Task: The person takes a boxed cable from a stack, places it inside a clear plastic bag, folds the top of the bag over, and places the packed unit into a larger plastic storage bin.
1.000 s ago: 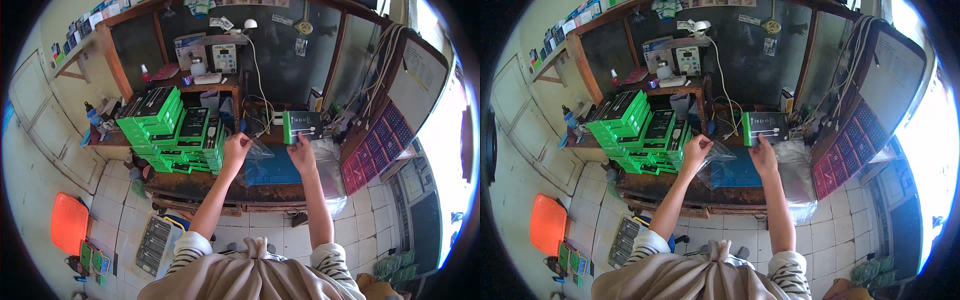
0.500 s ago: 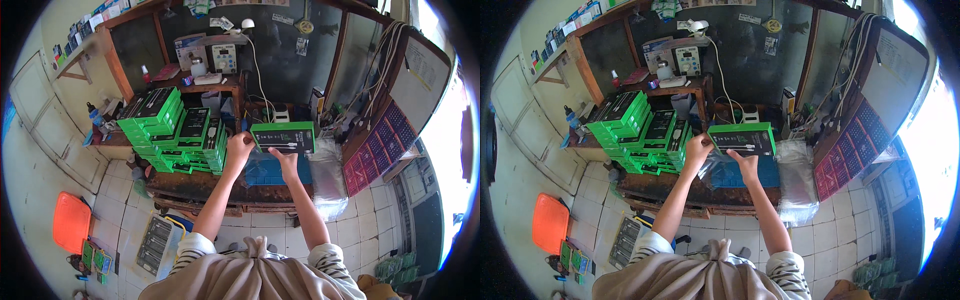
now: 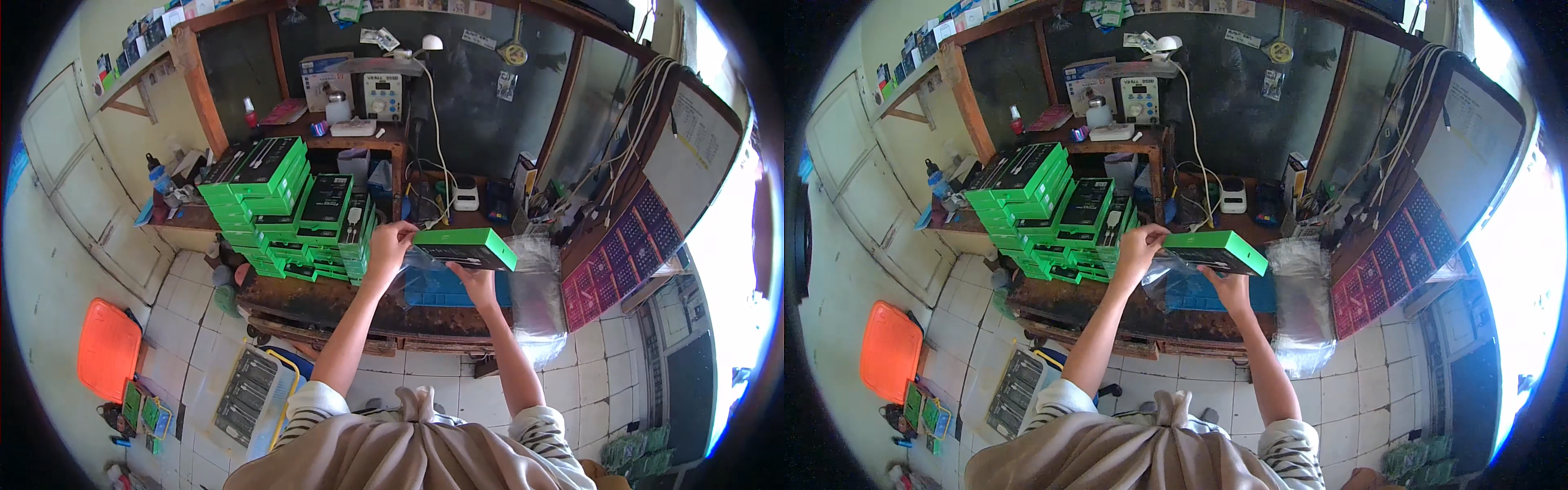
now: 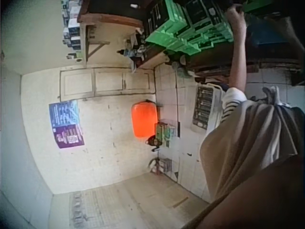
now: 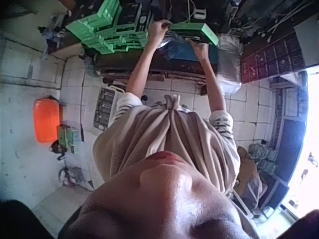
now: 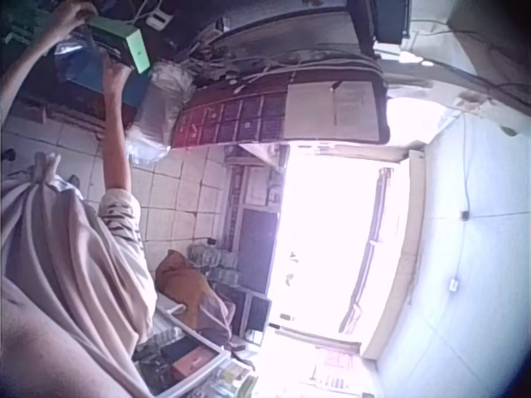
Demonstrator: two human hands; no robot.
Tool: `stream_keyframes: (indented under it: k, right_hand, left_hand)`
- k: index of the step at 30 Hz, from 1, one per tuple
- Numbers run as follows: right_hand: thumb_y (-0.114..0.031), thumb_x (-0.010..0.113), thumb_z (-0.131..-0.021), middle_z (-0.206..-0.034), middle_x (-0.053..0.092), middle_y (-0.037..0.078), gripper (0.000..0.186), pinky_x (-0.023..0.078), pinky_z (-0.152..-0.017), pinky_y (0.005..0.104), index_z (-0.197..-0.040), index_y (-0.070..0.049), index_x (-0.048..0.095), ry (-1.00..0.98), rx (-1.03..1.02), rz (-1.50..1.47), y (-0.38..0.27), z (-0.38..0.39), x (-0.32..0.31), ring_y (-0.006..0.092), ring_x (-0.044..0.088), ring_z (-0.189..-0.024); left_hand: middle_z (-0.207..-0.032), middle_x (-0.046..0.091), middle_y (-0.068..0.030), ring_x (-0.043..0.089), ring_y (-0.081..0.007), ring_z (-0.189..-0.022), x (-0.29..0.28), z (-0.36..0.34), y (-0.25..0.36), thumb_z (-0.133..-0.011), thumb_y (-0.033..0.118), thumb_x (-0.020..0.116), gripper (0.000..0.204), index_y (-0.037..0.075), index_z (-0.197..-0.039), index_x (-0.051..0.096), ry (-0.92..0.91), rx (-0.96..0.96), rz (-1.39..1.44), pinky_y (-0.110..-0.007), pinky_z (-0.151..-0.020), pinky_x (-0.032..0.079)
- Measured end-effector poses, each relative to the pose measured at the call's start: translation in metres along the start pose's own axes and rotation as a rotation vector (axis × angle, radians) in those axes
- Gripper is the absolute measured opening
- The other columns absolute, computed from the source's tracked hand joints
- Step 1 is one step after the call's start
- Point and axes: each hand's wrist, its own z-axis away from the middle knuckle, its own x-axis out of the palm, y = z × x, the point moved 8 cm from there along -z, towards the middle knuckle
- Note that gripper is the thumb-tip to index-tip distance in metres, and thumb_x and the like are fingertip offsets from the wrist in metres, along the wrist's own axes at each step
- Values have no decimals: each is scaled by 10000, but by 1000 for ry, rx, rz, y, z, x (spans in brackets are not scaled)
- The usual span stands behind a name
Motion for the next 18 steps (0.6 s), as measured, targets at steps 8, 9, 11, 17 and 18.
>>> stream_keyframes:
  k: [8, 9, 11, 17, 18]
  right_hand:
    - [-143, 740, -685, -878, 638, 124, 320, 462, -734, 332, -941, -8, 605, -37, -83, 333, -16, 1, -8, 228, 605, -803]
    - [-151, 742, -685, -867, 637, 110, 316, 458, -733, 328, -929, -8, 603, -44, -98, 349, -20, 1, -8, 219, 599, -792]
    - [-160, 743, -685, -856, 635, 96, 312, 454, -733, 325, -917, -8, 601, -52, -110, 366, -25, 1, -9, 210, 593, -781]
    - [-135, 727, -695, -883, 629, 141, 311, 459, -721, 347, -943, 2, 599, -104, -132, 397, -35, -3, -5, 269, 597, -814]
    - [-129, 723, -697, -880, 631, 146, 306, 461, -718, 344, -942, 4, 598, -104, -145, 389, -32, -3, -5, 274, 600, -814]
  left_hand:
    - [-673, 578, -130, 593, -319, -704, 1, 14, 26, -721, -43, 594, 199, 31, -841, 454, 87, 250, -315, -356, -573, 450]
    - [-670, 571, -125, 596, -312, -695, 0, 16, 29, -719, -49, 600, 253, 40, -853, 404, 108, 258, -343, -366, -573, 450]
    - [-681, 568, -131, 593, -316, -690, 0, 16, 23, -726, -52, 597, 255, 40, -855, 398, 105, 230, -256, -373, -572, 449]
    - [-716, 558, -156, 582, -334, -684, -2, 20, 14, -750, -52, 580, 230, 23, -849, 387, 127, 256, -193, -397, -561, 444]
    - [-720, 556, -161, 578, -341, -686, -2, 21, 15, -745, -58, 577, 231, 17, -847, 383, 142, 272, -226, -407, -563, 443]
